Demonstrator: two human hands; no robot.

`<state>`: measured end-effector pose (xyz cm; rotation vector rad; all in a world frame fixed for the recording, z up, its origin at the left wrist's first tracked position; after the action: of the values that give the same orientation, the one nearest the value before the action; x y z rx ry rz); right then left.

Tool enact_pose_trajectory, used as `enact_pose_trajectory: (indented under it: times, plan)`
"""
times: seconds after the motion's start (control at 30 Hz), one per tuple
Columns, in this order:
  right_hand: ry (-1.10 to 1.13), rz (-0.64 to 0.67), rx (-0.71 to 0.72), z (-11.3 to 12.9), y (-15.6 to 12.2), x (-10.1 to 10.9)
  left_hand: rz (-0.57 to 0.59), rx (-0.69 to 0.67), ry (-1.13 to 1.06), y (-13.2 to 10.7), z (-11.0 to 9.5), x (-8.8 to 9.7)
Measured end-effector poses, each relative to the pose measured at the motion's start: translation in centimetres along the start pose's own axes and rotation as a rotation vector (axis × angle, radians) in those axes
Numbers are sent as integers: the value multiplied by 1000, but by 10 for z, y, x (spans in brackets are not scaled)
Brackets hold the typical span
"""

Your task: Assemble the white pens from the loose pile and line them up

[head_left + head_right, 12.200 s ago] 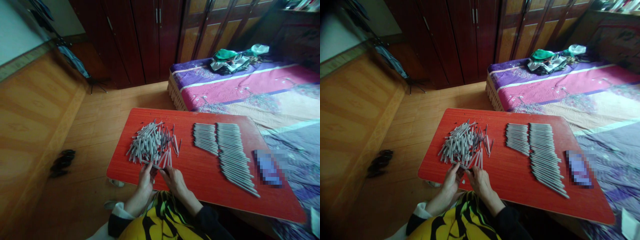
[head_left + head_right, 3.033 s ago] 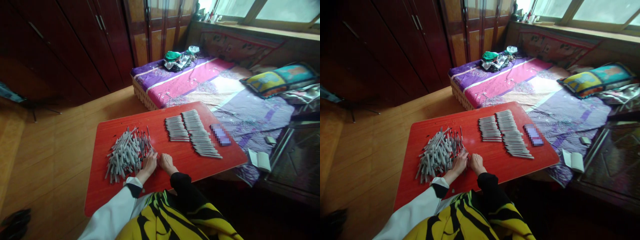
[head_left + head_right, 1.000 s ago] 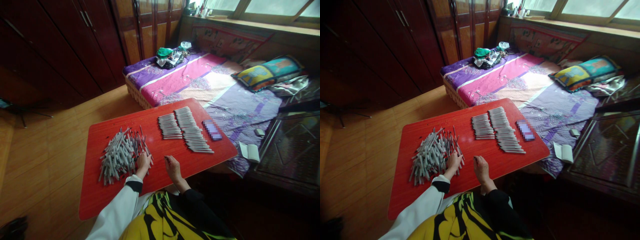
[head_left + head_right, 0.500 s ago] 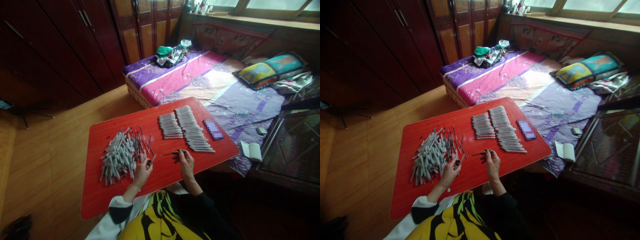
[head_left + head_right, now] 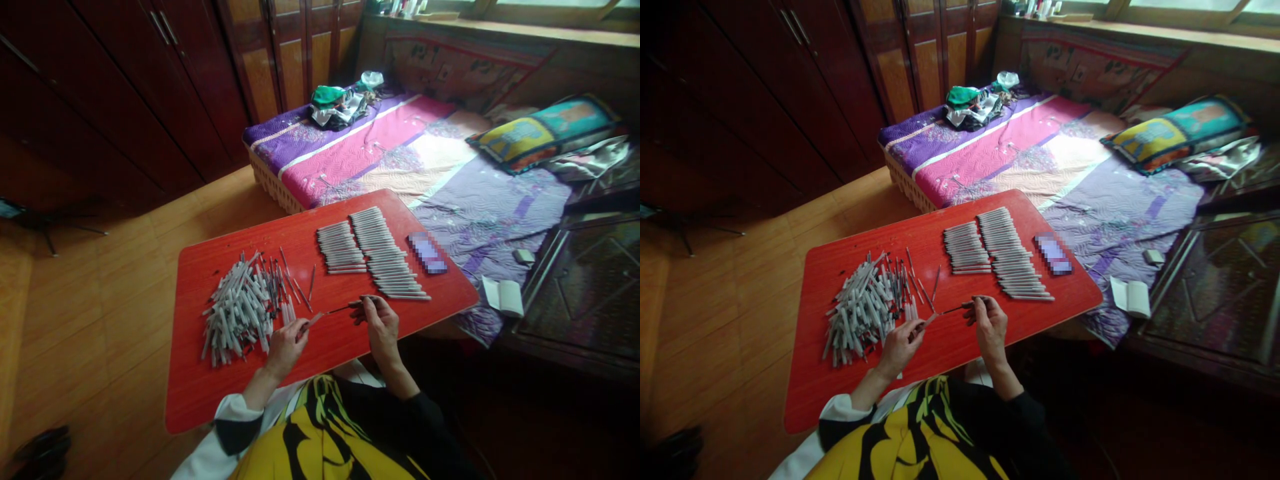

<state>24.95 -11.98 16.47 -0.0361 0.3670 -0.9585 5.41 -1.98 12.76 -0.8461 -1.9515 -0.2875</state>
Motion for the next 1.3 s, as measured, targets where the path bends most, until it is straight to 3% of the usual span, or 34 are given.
enact_pose_trajectory:
  times: [0.53, 0.67, 0.8, 0.9, 1.03, 1.17, 1.3]
  plan:
    - [-129, 110, -28, -11, -2, -10, 12, -90, 64, -2, -2, -3]
    - [-204, 204, -69, -30, -16, -24, 24, -100, 21, -8, -2, -6]
    - [-338, 411, -54, -49, -44, -51, 12, -91, -49, -18, 2, -5]
    - [-392, 491, -20, -60, -54, -66, -12, -33, -88, -30, 19, -2]
    - [-588, 516, 82, -83, -40, -89, -77, 111, -147, -52, 56, 8]
    - [-1125, 686, 142, -138, -27, -135, -121, 218, -178, -75, 87, 14]
    - [-1286, 740, 145, -176, -17, -170, -136, 271, -174, -92, 107, 14]
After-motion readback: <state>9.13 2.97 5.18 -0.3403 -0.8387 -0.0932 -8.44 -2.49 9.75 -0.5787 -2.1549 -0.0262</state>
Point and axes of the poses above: each hand's wrist, its own y-axis towards the middle knuckle, its own x-axis out of the back of the hand, z = x × y, the point moved 9 cm from there along y, towards the middle knuckle, and after that the axes turned 11 degrees about y, right-handed, at the moved point
